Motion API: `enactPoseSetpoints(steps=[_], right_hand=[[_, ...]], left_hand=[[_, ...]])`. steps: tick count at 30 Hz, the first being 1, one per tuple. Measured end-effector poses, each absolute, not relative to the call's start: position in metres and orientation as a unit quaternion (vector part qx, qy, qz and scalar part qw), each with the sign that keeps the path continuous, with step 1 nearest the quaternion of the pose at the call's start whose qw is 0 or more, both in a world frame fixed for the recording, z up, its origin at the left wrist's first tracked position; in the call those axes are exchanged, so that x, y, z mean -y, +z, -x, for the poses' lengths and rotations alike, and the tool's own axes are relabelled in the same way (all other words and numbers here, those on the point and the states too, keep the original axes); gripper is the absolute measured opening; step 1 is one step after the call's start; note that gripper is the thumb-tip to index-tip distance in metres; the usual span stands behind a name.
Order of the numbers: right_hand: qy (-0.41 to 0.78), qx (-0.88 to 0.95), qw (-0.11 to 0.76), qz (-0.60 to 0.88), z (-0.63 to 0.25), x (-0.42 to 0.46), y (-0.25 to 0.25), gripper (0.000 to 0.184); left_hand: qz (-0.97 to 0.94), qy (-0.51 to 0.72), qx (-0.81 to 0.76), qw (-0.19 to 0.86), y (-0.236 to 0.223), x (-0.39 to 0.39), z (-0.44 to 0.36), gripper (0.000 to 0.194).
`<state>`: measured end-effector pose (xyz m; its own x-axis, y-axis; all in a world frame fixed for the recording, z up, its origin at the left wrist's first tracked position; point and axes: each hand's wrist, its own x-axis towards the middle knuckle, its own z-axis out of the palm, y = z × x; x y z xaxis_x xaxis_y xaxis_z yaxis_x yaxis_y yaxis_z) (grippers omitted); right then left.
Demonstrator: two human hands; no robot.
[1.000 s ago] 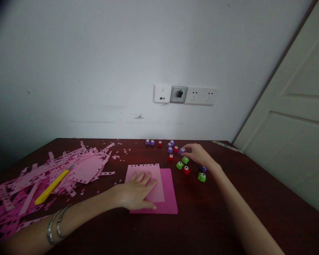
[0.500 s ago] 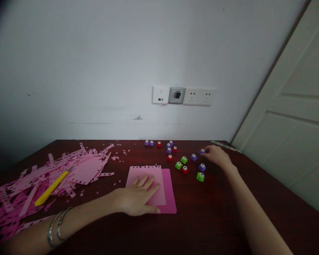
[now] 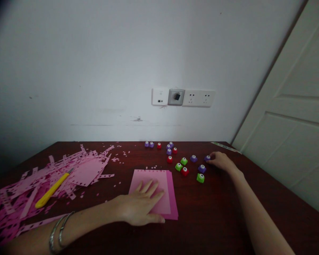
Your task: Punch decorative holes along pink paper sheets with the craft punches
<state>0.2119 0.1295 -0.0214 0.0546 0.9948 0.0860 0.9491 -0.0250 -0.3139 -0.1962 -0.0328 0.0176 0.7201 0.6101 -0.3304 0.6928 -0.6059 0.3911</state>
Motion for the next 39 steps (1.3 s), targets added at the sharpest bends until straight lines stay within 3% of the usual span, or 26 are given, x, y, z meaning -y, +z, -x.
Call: enactPoseSetpoints(steps=[4,8,12,16,21,28,39], right_hand=[[0.043,0.702,0.152,0.694,-0.195,-0.125,0.004,0.031],[-0.039,0.742,0.222,0.631,-0.131,-0.111,0.037,0.020],[0.050,0.782,0.355,0.510,-0.031,-0.099,0.029,0.015],[0.155,0.789,0.406,0.436,0.038,-0.106,-0.009,0.013],[0.084,0.767,0.407,0.488,0.043,-0.120,-0.038,0.010],[-0.006,0.721,0.332,0.608,0.001,-0.120,-0.042,0.004],[-0.024,0.666,0.316,0.676,-0.030,-0.135,-0.033,0.013]], left_hand=[[-0.893,-0.074,-0.358,0.261,0.021,0.033,0.198,0.089],[-0.905,-0.041,-0.348,0.242,0.029,0.026,0.199,0.086],[-0.898,0.012,-0.394,0.196,0.036,0.003,0.203,0.083],[-0.859,0.084,-0.480,0.154,0.031,-0.037,0.215,0.079],[-0.796,0.159,-0.569,0.127,0.014,-0.085,0.239,0.062],[-0.750,0.240,-0.602,0.132,0.007,-0.117,0.254,0.043],[-0.726,0.290,-0.609,0.135,-0.008,-0.168,0.256,0.037]])
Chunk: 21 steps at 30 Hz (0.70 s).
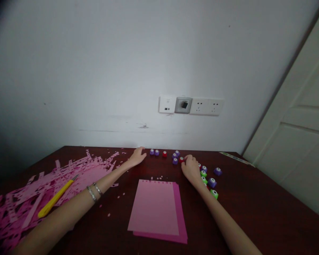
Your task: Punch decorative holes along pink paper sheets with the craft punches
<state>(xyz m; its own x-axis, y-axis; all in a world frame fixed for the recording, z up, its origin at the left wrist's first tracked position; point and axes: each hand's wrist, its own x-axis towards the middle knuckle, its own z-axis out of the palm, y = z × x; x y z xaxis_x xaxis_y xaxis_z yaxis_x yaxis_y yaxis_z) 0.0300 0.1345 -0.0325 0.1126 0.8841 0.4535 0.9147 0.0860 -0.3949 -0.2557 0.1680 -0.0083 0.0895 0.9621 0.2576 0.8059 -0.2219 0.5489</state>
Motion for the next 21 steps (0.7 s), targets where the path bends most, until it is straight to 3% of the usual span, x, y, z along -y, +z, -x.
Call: enactPoseSetpoints(steps=[5,12,18,21], right_hand=[[-0.007,0.733,0.364,0.574,0.002,-0.149,-0.017,0.015],[0.047,0.820,0.358,0.445,0.058,-0.177,-0.011,0.019],[0.006,0.681,0.553,0.479,0.024,-0.177,-0.021,0.018],[0.011,0.629,0.589,0.507,0.002,-0.174,-0.021,0.022]], left_hand=[[-0.735,0.306,-0.582,0.166,-0.008,-0.188,0.261,0.036],[-0.768,0.303,-0.521,0.217,-0.012,-0.209,0.255,0.027],[-0.736,0.332,-0.550,0.214,-0.018,-0.207,0.254,0.035],[-0.720,0.341,-0.565,0.215,-0.021,-0.207,0.255,0.039]])
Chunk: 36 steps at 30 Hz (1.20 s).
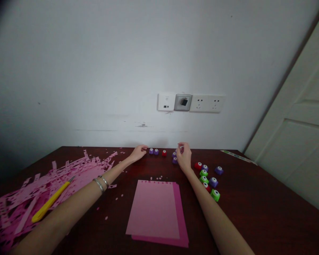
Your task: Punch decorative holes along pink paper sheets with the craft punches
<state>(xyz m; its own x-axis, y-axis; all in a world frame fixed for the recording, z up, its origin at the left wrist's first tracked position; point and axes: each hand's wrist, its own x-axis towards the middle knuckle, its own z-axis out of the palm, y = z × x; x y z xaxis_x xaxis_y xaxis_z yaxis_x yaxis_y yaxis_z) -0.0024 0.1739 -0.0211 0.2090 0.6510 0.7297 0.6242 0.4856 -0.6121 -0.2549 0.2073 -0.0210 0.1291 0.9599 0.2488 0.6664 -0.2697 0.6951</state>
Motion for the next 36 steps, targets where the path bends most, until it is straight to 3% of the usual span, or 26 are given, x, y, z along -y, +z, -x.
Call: enactPoseSetpoints(steps=[3,7,15,25,36], right_hand=[[0.023,0.660,0.557,0.504,0.001,-0.174,-0.018,0.023],[0.021,0.770,0.429,0.472,0.025,-0.179,-0.015,0.024],[-0.053,0.863,0.221,0.452,0.064,-0.189,-0.004,0.028],[-0.068,0.874,0.153,0.456,0.090,-0.210,0.002,0.019],[-0.076,0.883,0.071,0.457,0.097,-0.219,0.010,0.026]], left_hand=[[-0.730,0.338,-0.549,0.226,-0.024,-0.210,0.253,0.036],[-0.770,0.321,-0.498,0.239,-0.030,-0.215,0.249,0.021],[-0.781,0.306,-0.489,0.239,-0.034,-0.228,0.250,0.020],[-0.797,0.284,-0.477,0.237,-0.032,-0.236,0.254,0.016],[-0.830,0.248,-0.442,0.231,-0.028,-0.239,0.255,0.015]])
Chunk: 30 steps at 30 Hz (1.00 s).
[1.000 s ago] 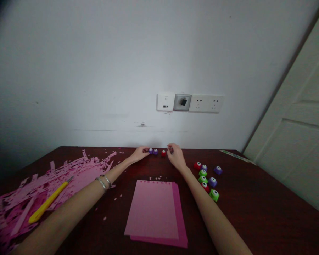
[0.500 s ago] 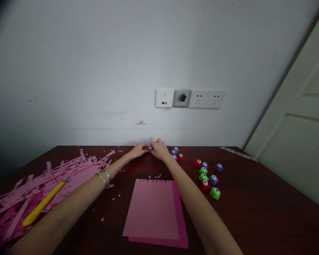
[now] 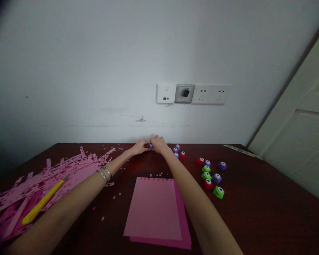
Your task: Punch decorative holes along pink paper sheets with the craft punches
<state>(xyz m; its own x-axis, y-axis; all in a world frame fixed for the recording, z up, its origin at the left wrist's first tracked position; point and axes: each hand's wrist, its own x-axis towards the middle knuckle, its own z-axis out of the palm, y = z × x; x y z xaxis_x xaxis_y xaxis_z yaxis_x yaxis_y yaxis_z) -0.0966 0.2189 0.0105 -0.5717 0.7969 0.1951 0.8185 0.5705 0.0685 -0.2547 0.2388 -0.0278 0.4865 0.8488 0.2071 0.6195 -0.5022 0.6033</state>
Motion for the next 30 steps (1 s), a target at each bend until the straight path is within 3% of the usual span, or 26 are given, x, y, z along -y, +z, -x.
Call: enactPoseSetpoints(steps=[6,12,20,30], right_hand=[[-0.079,0.893,0.081,0.437,0.095,-0.208,0.025,0.032],[-0.039,0.896,0.189,0.400,0.072,-0.177,0.036,0.045],[0.075,0.874,0.296,0.379,0.032,-0.118,0.003,0.029],[0.131,0.854,0.298,0.406,0.023,-0.099,-0.022,0.031]], left_hand=[[-0.839,0.248,-0.441,0.201,-0.017,-0.229,0.259,0.017],[-0.845,0.294,-0.403,0.196,0.011,-0.186,0.255,0.016],[-0.879,0.251,-0.355,0.196,0.006,-0.129,0.227,0.018],[-0.885,0.200,-0.351,0.230,-0.007,-0.116,0.218,0.011]])
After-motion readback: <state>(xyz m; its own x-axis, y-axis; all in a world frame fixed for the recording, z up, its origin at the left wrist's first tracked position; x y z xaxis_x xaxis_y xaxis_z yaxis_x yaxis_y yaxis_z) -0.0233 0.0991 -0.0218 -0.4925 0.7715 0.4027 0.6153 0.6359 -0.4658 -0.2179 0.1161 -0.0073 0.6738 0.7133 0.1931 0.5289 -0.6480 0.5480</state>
